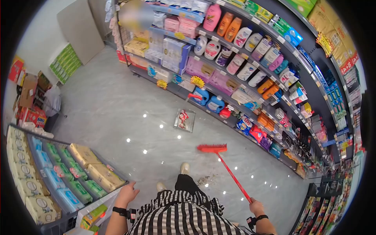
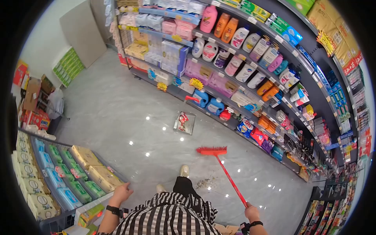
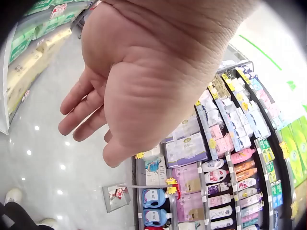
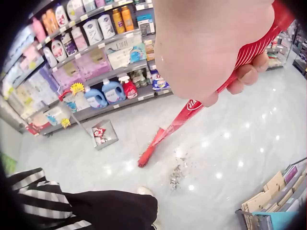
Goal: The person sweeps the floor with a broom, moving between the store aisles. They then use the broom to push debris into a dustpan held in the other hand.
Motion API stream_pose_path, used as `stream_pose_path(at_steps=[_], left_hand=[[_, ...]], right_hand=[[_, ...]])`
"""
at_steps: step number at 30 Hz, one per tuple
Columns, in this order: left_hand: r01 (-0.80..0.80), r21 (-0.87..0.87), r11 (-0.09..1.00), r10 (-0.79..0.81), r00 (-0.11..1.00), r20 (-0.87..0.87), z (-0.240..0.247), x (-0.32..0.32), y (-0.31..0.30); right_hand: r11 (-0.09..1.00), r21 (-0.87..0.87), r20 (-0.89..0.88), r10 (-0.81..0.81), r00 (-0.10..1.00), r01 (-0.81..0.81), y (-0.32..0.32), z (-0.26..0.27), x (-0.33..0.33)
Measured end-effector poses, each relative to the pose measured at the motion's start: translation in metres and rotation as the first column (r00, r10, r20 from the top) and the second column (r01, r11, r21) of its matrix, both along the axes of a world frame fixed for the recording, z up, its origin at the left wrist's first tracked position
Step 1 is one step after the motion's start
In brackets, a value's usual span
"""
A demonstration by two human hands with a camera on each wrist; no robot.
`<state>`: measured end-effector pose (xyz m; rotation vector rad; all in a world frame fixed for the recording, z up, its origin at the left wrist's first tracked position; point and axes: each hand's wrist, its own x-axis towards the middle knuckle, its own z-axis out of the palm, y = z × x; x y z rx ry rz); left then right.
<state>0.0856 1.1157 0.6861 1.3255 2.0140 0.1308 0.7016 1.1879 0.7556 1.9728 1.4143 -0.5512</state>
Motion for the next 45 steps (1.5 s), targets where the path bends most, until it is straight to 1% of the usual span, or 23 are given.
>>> stream_pose_path(at_steps=[3, 5, 7, 9, 11, 13, 18, 24, 27, 28, 29, 30, 31, 32, 33, 34, 35, 36, 38, 39, 40, 42, 45], left_hand=[[0.026, -0.046, 0.999, -0.026, 1.0, -0.002, 0.001, 0.012, 0.028], [0.031, -0.063, 0.998, -0.031, 0.999, -0.009, -0.001, 0.021, 0.05], [-0.01, -0.102, 0.995, 0.006, 0.999, -0.036, 0.002, 0.03, 0.07], [-0.023, -0.11, 0.994, 0.015, 0.998, -0.067, 0.017, 0.049, 0.102], [-0.023, -0.126, 0.992, 0.01, 0.995, -0.101, 0.034, 0.061, 0.12], [-0.081, -0.077, 0.994, 0.082, 0.997, 0.009, 0.037, 0.074, 0.141], [0.091, -0.151, 0.984, -0.102, 0.993, -0.066, 0.039, 0.09, 0.201], [0.239, -0.132, 0.962, -0.251, 0.964, -0.086, 0.025, 0.089, 0.281], [0.296, -0.081, 0.952, -0.299, 0.954, -0.035, 0.004, 0.09, 0.322], [0.305, -0.108, 0.946, -0.307, 0.952, -0.007, -0.003, 0.092, 0.335], [0.321, -0.134, 0.938, -0.321, 0.947, 0.019, -0.011, 0.093, 0.351], [0.362, -0.134, 0.923, -0.363, 0.932, 0.021, -0.021, 0.095, 0.364], [0.394, -0.158, 0.906, -0.39, 0.919, 0.056, -0.029, 0.097, 0.378], [0.414, -0.182, 0.892, -0.404, 0.91, 0.09, -0.034, 0.094, 0.391], [0.429, -0.161, 0.889, -0.42, 0.903, 0.086, -0.036, 0.094, 0.413], [0.489, -0.149, 0.86, -0.485, 0.872, 0.065, -0.039, 0.096, 0.429], [0.547, -0.156, 0.822, -0.547, 0.836, 0.048, -0.042, 0.098, 0.438], [0.517, -0.158, 0.842, -0.516, 0.855, 0.047, -0.043, 0.099, 0.451], [0.514, -0.153, 0.844, -0.513, 0.857, 0.049, -0.036, 0.102, 0.478], [0.504, -0.129, 0.854, -0.502, 0.864, 0.051, -0.029, 0.107, 0.49], [0.511, -0.143, 0.848, -0.51, 0.859, 0.044, -0.022, 0.11, 0.499], [0.526, -0.118, 0.842, -0.53, 0.848, 0.001, -0.004, 0.113, 0.508], [0.529, -0.193, 0.826, -0.548, 0.834, -0.058, 0.032, 0.131, 0.509]], right_hand=[[0.977, 0.164, -0.235, -0.097, 0.967, 0.137, 0.035, -0.046, 0.0], [0.966, 0.2, -0.32, -0.092, 0.943, 0.162, 0.07, -0.1, 0.009], [0.962, 0.205, -0.353, -0.102, 0.93, 0.183, 0.103, -0.13, 0.016], [0.944, 0.262, -0.406, -0.08, 0.91, 0.2, 0.163, -0.183, 0.016], [0.958, 0.182, -0.335, -0.151, 0.93, 0.221, 0.211, -0.169, -0.002], [0.959, 0.141, -0.367, -0.18, 0.912, 0.246, 0.238, -0.186, 0.001], [0.958, -0.012, -0.316, -0.276, 0.908, 0.287, 0.215, -0.181, 0.029], [0.925, -0.104, -0.251, -0.38, 0.89, 0.365, 0.057, -0.143, 0.077], [0.881, -0.15, -0.155, -0.47, 0.869, 0.45, 0.019, -0.097, 0.069], [0.895, -0.115, -0.145, -0.445, 0.884, 0.431, 0.009, -0.091, 0.07], [0.905, -0.081, -0.135, -0.426, 0.895, 0.419, 0.009, -0.073, 0.057], [0.837, -0.056, -0.151, -0.546, 0.824, 0.545, 0.016, -0.055, 0.047], [0.812, -0.054, -0.157, -0.582, 0.798, 0.582, 0.01, -0.056, 0.033], [0.799, 0.03, -0.188, -0.585, 0.789, 0.6, 0.007, -0.06, 0.026], [0.788, 0.132, -0.217, -0.569, 0.793, 0.602, 0.033, -0.052, 0.02], [0.8, 0.045, -0.16, -0.586, 0.795, 0.598, 0.057, -0.043, 0.011], [0.756, 0.101, -0.18, -0.625, 0.759, 0.647, 0.067, -0.054, 0.009], [0.707, 0.144, -0.2, -0.664, 0.72, 0.692, 0.072, -0.073, 0.01], [0.665, 0.131, -0.2, -0.709, 0.676, 0.735, 0.103, -0.12, 0.027], [0.642, 0.14, -0.181, -0.732, 0.657, 0.754, 0.13, -0.125, 0.031], [0.641, 0.186, -0.254, -0.701, 0.667, 0.745, 0.149, -0.139, 0.041], [0.616, 0.21, -0.284, -0.705, 0.65, 0.759, 0.169, -0.189, 0.062], [0.551, 0.158, -0.298, -0.765, 0.571, 0.82, 0.171, -0.202, 0.049]])
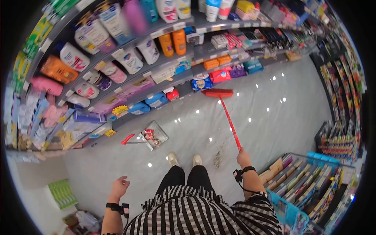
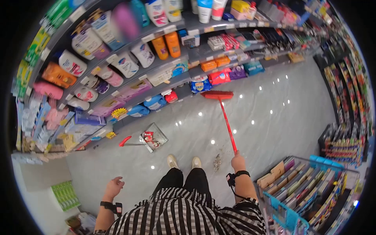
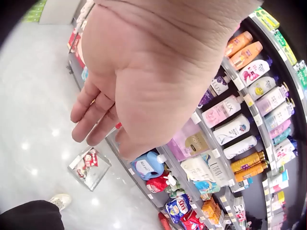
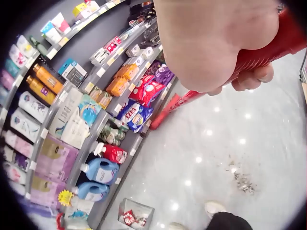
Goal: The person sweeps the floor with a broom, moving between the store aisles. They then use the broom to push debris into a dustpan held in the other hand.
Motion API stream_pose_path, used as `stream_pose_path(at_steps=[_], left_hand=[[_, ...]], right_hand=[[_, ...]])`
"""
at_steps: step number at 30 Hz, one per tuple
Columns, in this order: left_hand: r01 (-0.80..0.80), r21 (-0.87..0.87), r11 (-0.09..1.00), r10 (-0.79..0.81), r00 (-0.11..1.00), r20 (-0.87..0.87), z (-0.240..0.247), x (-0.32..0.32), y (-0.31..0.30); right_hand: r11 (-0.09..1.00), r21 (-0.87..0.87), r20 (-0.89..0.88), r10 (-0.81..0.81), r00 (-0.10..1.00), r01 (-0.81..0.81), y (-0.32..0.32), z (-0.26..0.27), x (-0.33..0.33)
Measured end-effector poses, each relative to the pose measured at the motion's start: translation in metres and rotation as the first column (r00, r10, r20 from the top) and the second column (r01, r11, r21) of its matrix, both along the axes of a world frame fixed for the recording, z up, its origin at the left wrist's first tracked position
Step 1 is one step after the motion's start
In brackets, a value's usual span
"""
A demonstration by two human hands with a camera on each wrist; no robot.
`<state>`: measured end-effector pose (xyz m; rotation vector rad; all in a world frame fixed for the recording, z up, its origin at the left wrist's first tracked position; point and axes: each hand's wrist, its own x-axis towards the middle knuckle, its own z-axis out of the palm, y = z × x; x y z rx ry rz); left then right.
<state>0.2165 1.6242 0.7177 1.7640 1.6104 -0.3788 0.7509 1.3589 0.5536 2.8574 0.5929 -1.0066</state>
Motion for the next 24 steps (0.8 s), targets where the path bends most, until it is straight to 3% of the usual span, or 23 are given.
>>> stream_pose_path(at_steps=[2, 4, 6, 8, 10, 16, 21, 24], left_hand=[[0.035, -0.027, 0.999, -0.035, 0.999, -0.019, -0.004, -0.001, -0.005], [0.026, -0.143, 0.989, -0.031, 0.999, -0.029, -0.017, 0.0, -0.011], [0.089, -0.181, 0.98, -0.097, 0.995, -0.038, -0.04, -0.001, -0.012], [0.111, -0.222, 0.969, -0.116, 0.993, -0.01, -0.051, 0.011, -0.01], [0.113, -0.229, 0.967, -0.106, 0.993, 0.043, -0.063, 0.024, -0.006], [0.085, -0.286, 0.954, -0.04, 0.986, 0.161, -0.076, 0.07, 0.012], [0.092, -0.28, 0.956, -0.05, 0.987, 0.153, -0.073, 0.084, 0.013], [0.158, -0.238, 0.958, -0.137, 0.985, 0.105, -0.056, 0.084, 0.021]], right_hand=[[0.999, -0.017, -0.001, -0.046, 0.999, 0.046, -0.035, 0.005, -0.022], [0.998, -0.026, 0.01, 0.058, 0.998, -0.058, -0.096, 0.007, -0.052], [0.99, -0.139, -0.132, -0.042, 0.99, 0.023, -0.146, 0.039, -0.085], [0.988, -0.135, -0.16, -0.101, 0.982, 0.079, -0.201, 0.068, -0.122], [0.957, -0.28, -0.151, -0.123, 0.981, 0.077, -0.224, 0.113, -0.149], [0.931, -0.302, -0.128, -0.252, 0.959, 0.204, -0.291, 0.179, -0.179], [0.925, -0.175, 0.001, -0.343, 0.939, 0.338, -0.31, 0.16, -0.155], [0.916, -0.059, 0.067, -0.393, 0.917, 0.396, -0.288, 0.093, -0.113]])
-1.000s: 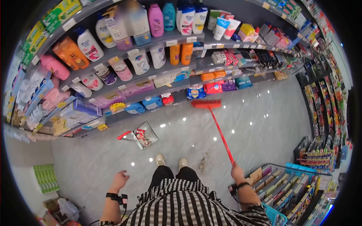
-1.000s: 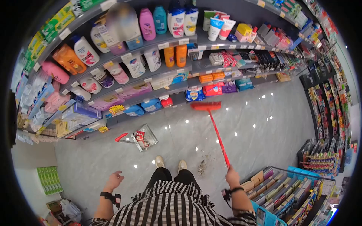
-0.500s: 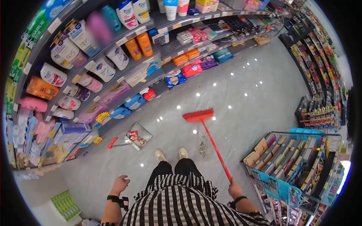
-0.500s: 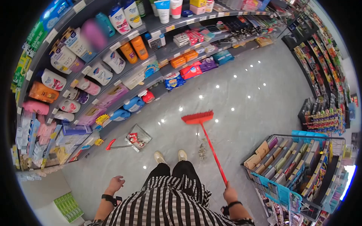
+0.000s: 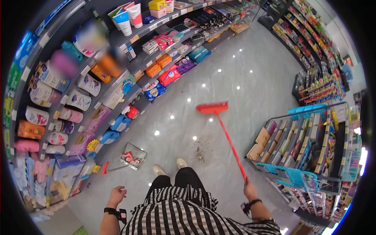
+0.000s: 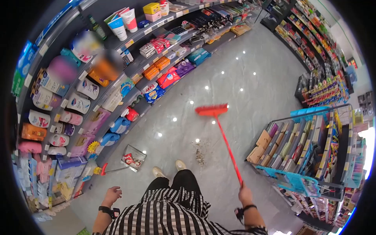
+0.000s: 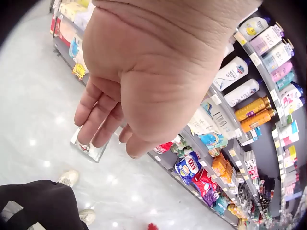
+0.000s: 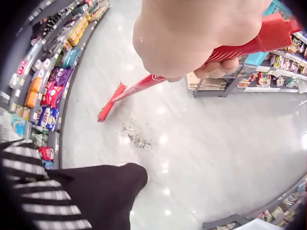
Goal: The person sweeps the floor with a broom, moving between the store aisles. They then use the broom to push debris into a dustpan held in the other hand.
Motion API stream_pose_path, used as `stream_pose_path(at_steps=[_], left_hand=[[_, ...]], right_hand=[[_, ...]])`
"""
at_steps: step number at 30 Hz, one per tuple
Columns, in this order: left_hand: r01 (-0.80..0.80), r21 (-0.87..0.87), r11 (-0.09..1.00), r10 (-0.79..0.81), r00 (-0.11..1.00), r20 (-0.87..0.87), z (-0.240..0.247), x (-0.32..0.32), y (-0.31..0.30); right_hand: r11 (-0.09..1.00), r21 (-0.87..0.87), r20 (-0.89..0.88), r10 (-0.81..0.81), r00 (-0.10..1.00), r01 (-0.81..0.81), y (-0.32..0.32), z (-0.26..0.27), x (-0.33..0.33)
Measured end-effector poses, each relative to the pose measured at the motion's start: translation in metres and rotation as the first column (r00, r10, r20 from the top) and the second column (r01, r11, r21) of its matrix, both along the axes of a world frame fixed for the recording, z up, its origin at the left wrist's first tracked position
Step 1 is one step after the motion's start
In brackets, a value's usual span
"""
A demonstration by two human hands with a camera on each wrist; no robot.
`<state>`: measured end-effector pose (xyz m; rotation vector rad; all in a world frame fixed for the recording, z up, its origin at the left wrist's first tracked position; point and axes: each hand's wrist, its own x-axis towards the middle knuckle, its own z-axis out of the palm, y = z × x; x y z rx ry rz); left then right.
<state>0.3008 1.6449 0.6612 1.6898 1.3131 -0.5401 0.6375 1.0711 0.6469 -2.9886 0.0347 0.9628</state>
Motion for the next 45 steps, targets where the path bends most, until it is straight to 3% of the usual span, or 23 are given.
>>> stream_pose_path(at_steps=[3, 4, 9, 12, 18, 20, 26, 27, 30, 33, 38, 40, 42, 44, 45], left_hand=[[0.06, 0.051, 0.997, -0.059, 0.998, -0.025, 0.036, 0.007, -0.001], [0.077, 0.063, 0.995, -0.075, 0.997, -0.032, 0.035, 0.003, 0.003], [0.089, 0.067, 0.994, -0.086, 0.995, -0.045, 0.043, -0.026, 0.024], [0.112, 0.044, 0.993, -0.111, 0.994, -0.016, 0.03, -0.032, 0.038], [0.257, -0.054, 0.965, -0.255, 0.966, 0.044, -0.035, -0.048, 0.082], [0.324, -0.085, 0.942, -0.32, 0.946, 0.057, -0.048, -0.041, 0.094], [0.444, -0.16, 0.882, -0.447, 0.894, 0.02, -0.084, -0.007, 0.129], [0.439, -0.156, 0.885, -0.44, 0.897, 0.034, -0.082, 0.003, 0.13], [0.423, -0.138, 0.896, -0.412, 0.906, 0.103, -0.067, 0.037, 0.127], [0.45, -0.092, 0.888, -0.433, 0.888, 0.157, -0.042, 0.057, 0.113], [0.512, -0.012, 0.859, -0.506, 0.852, 0.137, -0.007, 0.062, 0.086], [0.54, -0.059, 0.84, -0.532, 0.84, 0.111, 0.001, 0.054, 0.077], [0.598, -0.068, 0.799, -0.591, 0.801, 0.096, 0.001, 0.051, 0.071], [0.621, -0.068, 0.781, -0.622, 0.783, 0.004, -0.011, 0.042, 0.069], [0.597, -0.075, 0.799, -0.596, 0.802, 0.044, -0.026, 0.036, 0.073]], right_hand=[[0.987, 0.156, 0.118, 0.003, 0.993, -0.022, 0.038, -0.079, 0.056], [0.967, 0.254, 0.101, -0.062, 0.993, 0.035, 0.052, -0.102, 0.077], [0.938, 0.206, -0.031, -0.279, 0.96, 0.279, 0.116, -0.138, 0.067], [0.936, 0.22, -0.016, -0.277, 0.961, 0.274, 0.101, -0.144, -0.014], [0.934, 0.138, -0.15, -0.31, 0.939, 0.331, 0.084, -0.077, -0.218], [0.91, 0.054, -0.229, -0.389, 0.892, 0.41, 0.095, -0.05, -0.273], [0.854, 0.195, -0.111, -0.47, 0.876, 0.483, 0.102, 0.001, -0.362], [0.831, 0.282, -0.043, -0.488, 0.872, 0.479, 0.101, 0.004, -0.369], [0.824, 0.314, 0.021, -0.502, 0.865, 0.471, 0.098, -0.002, -0.372], [0.802, 0.249, 0.048, -0.57, 0.82, 0.543, 0.101, -0.033, -0.333], [0.61, 0.366, -0.071, -0.734, 0.675, 0.703, 0.094, -0.084, -0.245], [0.429, 0.344, -0.258, -0.812, 0.523, 0.835, 0.098, -0.071, -0.24], [0.448, 0.313, -0.249, -0.812, 0.528, 0.837, 0.098, -0.075, -0.269], [0.648, 0.233, -0.126, -0.719, 0.683, 0.725, 0.098, -0.09, -0.326], [0.652, 0.184, -0.176, -0.714, 0.678, 0.735, 0.101, -0.08, -0.346]])
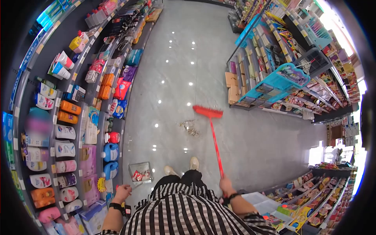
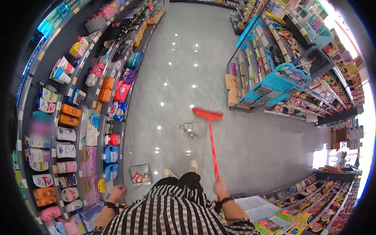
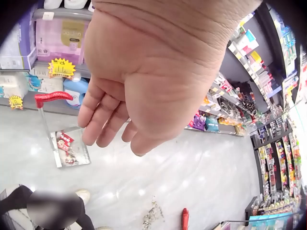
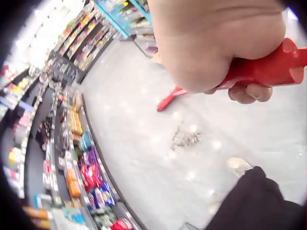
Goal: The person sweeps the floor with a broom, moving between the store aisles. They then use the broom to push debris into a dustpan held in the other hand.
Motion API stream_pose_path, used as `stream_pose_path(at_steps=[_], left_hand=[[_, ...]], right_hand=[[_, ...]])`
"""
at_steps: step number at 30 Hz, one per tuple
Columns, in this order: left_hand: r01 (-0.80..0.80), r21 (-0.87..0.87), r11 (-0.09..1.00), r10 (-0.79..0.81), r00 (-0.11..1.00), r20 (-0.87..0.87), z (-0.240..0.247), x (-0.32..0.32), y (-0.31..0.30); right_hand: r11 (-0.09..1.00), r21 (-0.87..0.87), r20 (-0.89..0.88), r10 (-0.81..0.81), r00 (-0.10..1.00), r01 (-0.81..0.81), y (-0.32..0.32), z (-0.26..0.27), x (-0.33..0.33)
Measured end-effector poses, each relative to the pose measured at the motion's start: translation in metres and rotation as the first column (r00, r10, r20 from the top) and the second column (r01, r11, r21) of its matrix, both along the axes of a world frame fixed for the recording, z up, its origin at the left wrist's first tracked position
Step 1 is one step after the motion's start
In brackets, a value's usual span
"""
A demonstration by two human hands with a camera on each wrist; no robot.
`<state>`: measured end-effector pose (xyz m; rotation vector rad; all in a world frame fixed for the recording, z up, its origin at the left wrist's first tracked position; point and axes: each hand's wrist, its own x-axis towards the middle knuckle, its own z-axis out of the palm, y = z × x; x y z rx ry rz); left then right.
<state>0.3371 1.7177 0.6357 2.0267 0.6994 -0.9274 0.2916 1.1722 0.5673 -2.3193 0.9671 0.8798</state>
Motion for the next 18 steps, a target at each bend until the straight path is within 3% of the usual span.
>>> stream_pose_path(at_steps=[5, 7, 8, 10, 13, 15, 18], left_hand=[[0.012, -0.057, 0.998, -0.014, 1.0, -0.023, -0.02, 0.01, -0.019], [0.04, -0.067, 0.997, -0.044, 0.997, -0.062, -0.031, 0.015, -0.026], [0.058, -0.065, 0.996, -0.06, 0.998, -0.031, -0.031, 0.022, -0.034], [0.108, -0.061, 0.992, -0.109, 0.994, -0.001, -0.018, 0.048, -0.056], [0.107, -0.081, 0.991, -0.099, 0.991, 0.09, -0.035, 0.067, -0.068], [0.198, -0.013, 0.98, -0.196, 0.977, 0.09, -0.051, 0.077, -0.069], [0.127, -0.073, 0.989, -0.118, 0.987, 0.113, -0.03, 0.092, -0.097]], right_hand=[[0.996, 0.073, 0.039, 0.04, 0.998, -0.042, -0.007, 0.071, -0.072], [0.981, 0.147, -0.021, -0.125, 0.992, 0.126, -0.018, 0.11, -0.087], [0.981, 0.142, -0.006, -0.13, 0.991, 0.13, -0.029, 0.117, -0.106], [0.999, 0.03, 0.071, -0.026, 0.997, 0.024, -0.05, 0.134, -0.146], [0.997, -0.065, -0.029, -0.032, 0.999, 0.03, -0.072, 0.169, -0.19], [0.996, -0.08, -0.054, -0.039, 0.998, 0.035, -0.069, 0.193, -0.205], [0.984, -0.162, -0.068, 0.064, 0.996, -0.075, -0.075, 0.2, -0.23]])
